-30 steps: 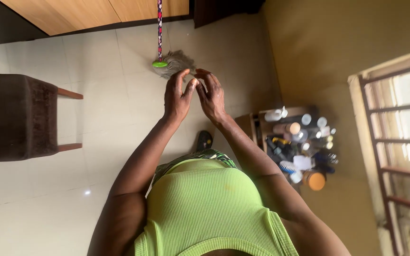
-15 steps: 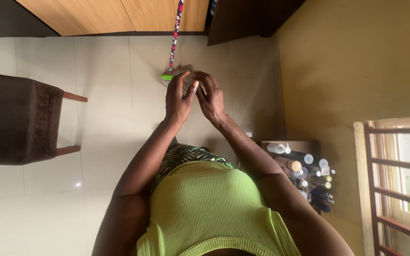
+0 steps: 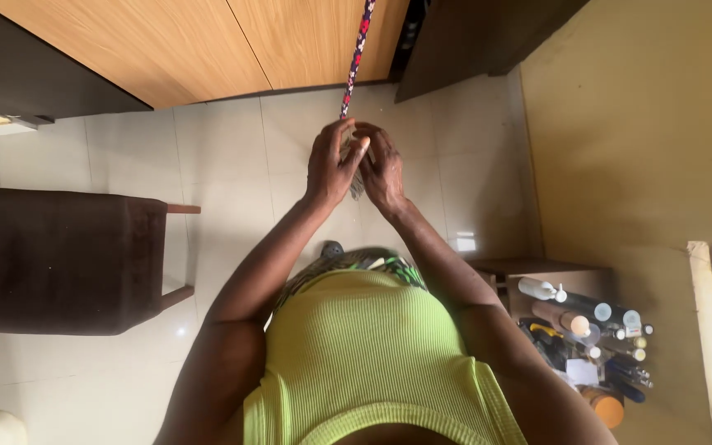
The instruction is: The recorder is assembling a mop by inserting the handle into a circular base on the floor.
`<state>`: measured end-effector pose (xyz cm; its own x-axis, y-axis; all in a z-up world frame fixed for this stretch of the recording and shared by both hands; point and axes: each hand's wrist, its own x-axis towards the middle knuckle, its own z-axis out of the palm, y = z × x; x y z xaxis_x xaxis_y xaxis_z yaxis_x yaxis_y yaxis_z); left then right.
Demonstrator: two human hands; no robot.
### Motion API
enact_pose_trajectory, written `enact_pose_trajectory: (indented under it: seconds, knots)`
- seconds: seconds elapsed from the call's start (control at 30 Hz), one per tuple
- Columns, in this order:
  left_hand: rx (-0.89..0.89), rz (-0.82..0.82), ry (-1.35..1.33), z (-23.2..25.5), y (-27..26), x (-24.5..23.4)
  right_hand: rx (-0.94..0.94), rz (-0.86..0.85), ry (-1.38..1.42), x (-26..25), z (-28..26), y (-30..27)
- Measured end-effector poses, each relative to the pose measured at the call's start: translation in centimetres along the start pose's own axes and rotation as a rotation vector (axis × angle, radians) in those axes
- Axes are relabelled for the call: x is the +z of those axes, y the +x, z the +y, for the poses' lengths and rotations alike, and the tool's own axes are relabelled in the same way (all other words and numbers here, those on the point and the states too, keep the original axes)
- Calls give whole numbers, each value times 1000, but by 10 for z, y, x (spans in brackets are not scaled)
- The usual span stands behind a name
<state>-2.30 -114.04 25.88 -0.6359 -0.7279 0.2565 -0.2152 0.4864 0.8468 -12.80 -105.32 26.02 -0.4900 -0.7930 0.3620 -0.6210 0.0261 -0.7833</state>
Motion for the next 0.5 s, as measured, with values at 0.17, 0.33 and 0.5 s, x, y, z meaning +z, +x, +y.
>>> enact_pose_trajectory:
  seconds: [0.17, 0.33, 0.5]
  knots:
    - [1, -29, -44, -11, 36, -3, 22, 13, -26, 12, 11, 35]
    - [10, -2, -66, -25, 85, 8, 24, 25, 25, 15, 30, 79]
    - [-124, -38, -95, -22, 129, 25, -29, 16, -35, 0, 52, 120]
